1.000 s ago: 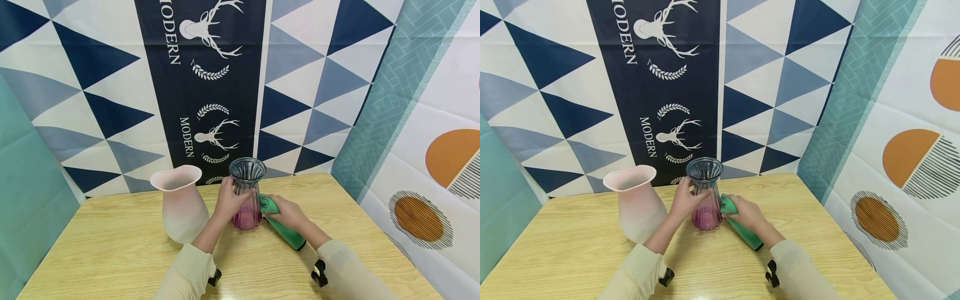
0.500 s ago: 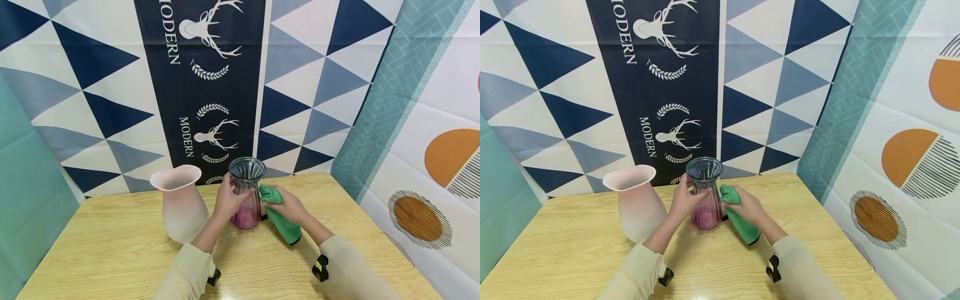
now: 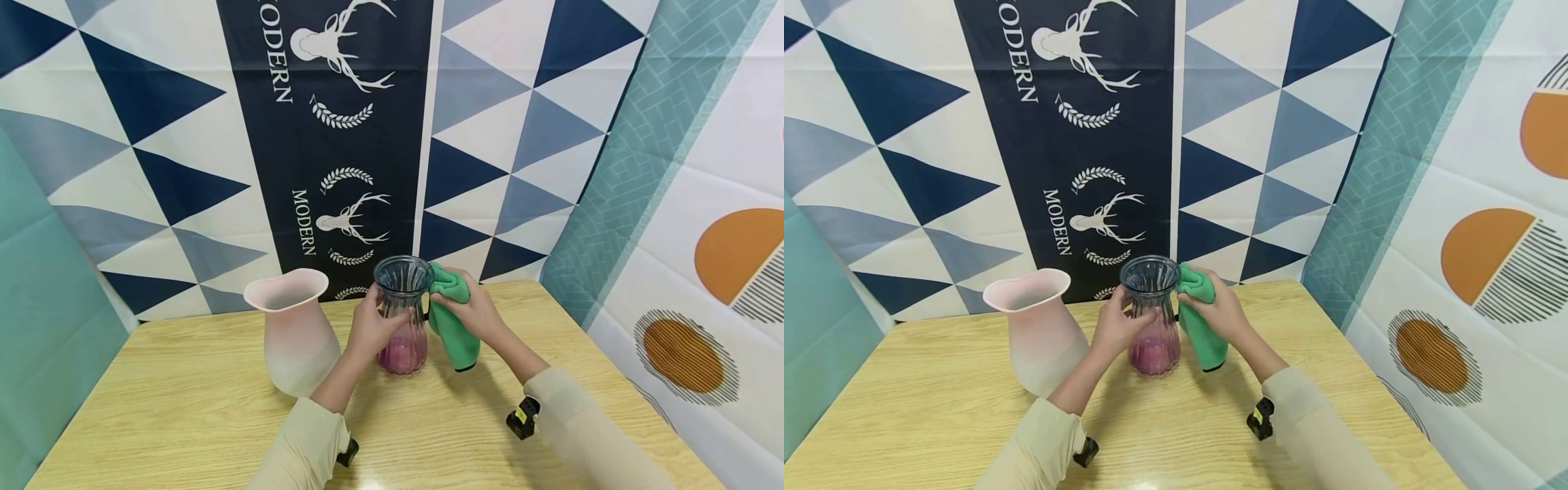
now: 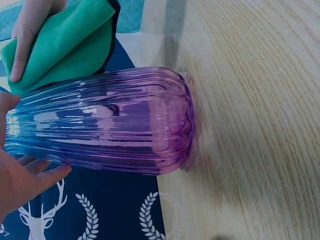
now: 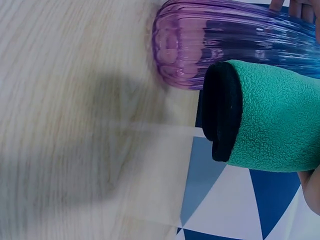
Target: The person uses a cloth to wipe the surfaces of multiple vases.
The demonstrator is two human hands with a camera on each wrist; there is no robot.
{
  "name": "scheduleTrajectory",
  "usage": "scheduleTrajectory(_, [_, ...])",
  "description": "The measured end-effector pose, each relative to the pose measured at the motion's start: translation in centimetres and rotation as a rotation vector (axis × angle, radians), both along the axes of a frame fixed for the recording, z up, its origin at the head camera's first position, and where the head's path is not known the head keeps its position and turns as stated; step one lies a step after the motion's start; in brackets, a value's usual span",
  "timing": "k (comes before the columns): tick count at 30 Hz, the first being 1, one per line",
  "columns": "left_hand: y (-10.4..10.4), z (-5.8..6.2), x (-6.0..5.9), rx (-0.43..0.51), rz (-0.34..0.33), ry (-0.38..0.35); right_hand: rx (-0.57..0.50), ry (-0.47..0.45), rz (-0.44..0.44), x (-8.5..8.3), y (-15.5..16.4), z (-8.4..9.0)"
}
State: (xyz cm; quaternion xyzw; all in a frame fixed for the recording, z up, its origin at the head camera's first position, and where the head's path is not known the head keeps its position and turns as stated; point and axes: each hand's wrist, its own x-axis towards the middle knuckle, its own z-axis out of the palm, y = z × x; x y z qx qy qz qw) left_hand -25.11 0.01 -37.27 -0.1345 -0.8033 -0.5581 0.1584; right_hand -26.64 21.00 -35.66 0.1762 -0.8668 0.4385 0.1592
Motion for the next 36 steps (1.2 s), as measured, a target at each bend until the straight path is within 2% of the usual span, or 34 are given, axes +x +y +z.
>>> scheduleTrajectory(8, [-0.1, 0.1, 0.0, -0.013, -0.014, 0.011, -0.038, 0.002, 0.014, 0.2, -0.4, 0.7])
scheduleTrajectory(16, [-0.1, 0.3, 0.0, -0.022, -0.031, 0.003, -0.01, 0.001, 0.033, 0.1, -0.7, 0.4])
scheduleTrajectory(26, [-0.1, 0.3, -0.1, -0.035, -0.04, -0.028, 0.07, -0.072, 0.05, 0.4, -1.0, -0.6])
scheduleTrajectory(36, [-0.2, 0.3, 0.0, -0.046, -0.029, -0.025, 0.18, -0.082, 0.05, 0.8, -0.7, -1.7])
